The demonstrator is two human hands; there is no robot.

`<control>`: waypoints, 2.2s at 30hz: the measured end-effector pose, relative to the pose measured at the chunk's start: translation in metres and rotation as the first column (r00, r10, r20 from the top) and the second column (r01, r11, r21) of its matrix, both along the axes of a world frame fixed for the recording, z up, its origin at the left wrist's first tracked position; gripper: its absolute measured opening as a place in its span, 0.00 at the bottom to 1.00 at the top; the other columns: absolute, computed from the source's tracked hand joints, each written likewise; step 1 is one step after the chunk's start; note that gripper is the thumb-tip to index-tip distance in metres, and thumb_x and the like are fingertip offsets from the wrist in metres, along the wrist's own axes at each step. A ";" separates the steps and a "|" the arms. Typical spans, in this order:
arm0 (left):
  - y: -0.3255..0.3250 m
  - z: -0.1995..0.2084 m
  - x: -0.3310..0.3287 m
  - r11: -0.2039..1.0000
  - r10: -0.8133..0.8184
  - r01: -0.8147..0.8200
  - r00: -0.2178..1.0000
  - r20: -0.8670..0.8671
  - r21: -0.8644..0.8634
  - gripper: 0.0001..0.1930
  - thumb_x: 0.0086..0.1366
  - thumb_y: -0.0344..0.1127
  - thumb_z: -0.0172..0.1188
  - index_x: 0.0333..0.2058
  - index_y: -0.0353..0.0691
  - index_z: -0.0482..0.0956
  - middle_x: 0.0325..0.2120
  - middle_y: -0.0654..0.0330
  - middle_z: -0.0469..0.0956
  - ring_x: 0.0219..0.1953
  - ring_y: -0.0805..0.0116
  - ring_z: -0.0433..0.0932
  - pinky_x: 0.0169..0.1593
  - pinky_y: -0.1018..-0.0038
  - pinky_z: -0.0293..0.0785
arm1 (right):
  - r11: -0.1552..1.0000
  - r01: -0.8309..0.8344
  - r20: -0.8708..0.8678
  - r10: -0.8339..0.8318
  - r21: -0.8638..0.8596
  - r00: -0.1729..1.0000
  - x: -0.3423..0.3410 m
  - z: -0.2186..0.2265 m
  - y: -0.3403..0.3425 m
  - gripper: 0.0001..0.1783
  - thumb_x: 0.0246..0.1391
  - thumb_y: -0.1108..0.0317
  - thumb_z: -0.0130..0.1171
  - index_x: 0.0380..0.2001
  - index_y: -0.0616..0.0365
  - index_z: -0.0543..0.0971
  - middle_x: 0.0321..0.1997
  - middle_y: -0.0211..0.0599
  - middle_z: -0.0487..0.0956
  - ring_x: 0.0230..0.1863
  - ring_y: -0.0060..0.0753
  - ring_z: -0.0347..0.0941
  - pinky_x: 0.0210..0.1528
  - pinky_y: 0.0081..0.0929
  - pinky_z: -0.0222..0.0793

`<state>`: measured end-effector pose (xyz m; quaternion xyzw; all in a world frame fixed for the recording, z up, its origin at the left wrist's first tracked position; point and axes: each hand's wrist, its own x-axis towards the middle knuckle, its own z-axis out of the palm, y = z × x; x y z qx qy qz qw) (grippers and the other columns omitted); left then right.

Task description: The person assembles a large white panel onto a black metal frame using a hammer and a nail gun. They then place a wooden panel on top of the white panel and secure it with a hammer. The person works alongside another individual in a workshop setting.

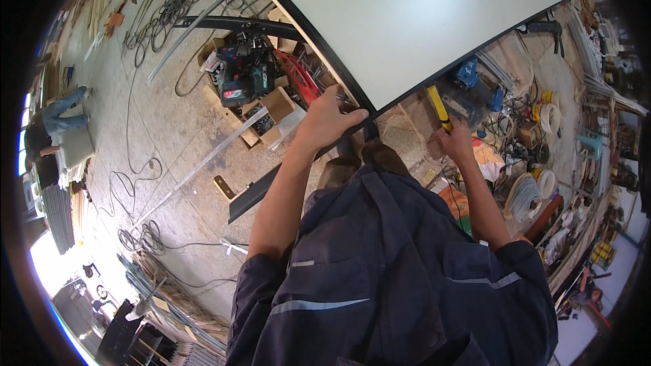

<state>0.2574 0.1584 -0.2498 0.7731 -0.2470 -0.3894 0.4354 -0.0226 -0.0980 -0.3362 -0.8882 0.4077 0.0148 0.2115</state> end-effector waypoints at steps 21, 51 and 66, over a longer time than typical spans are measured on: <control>0.021 -0.011 -0.005 0.997 0.031 -0.024 0.994 0.104 -0.066 0.27 0.69 0.47 0.61 0.57 0.31 0.74 0.42 0.42 0.84 0.47 0.52 0.84 0.52 0.62 0.77 | 0.560 -0.091 0.255 -0.221 0.823 0.941 -0.009 0.167 0.114 0.17 0.69 0.64 0.43 0.52 0.63 0.73 0.27 0.27 0.71 0.18 0.15 0.61 0.21 0.17 0.58; -0.002 0.049 -0.098 0.951 0.129 -0.077 0.979 0.156 -0.299 0.10 0.71 0.31 0.59 0.44 0.29 0.81 0.35 0.51 0.84 0.35 0.64 0.84 0.42 0.72 0.78 | 0.991 -0.100 0.154 0.086 0.083 0.984 -0.093 0.070 0.012 0.18 0.51 0.64 0.70 0.46 0.56 0.84 0.40 0.43 0.81 0.41 0.51 0.79 0.44 0.42 0.75; -0.170 -0.047 -0.171 0.981 -0.185 0.155 0.935 0.303 0.121 0.23 0.67 0.39 0.64 0.54 0.29 0.76 0.47 0.41 0.79 0.48 0.45 0.80 0.52 0.59 0.77 | 0.782 0.290 0.543 -0.601 0.552 0.586 -0.053 0.045 -0.345 0.18 0.57 0.62 0.62 0.42 0.69 0.81 0.27 0.43 0.82 0.28 0.38 0.81 0.31 0.34 0.75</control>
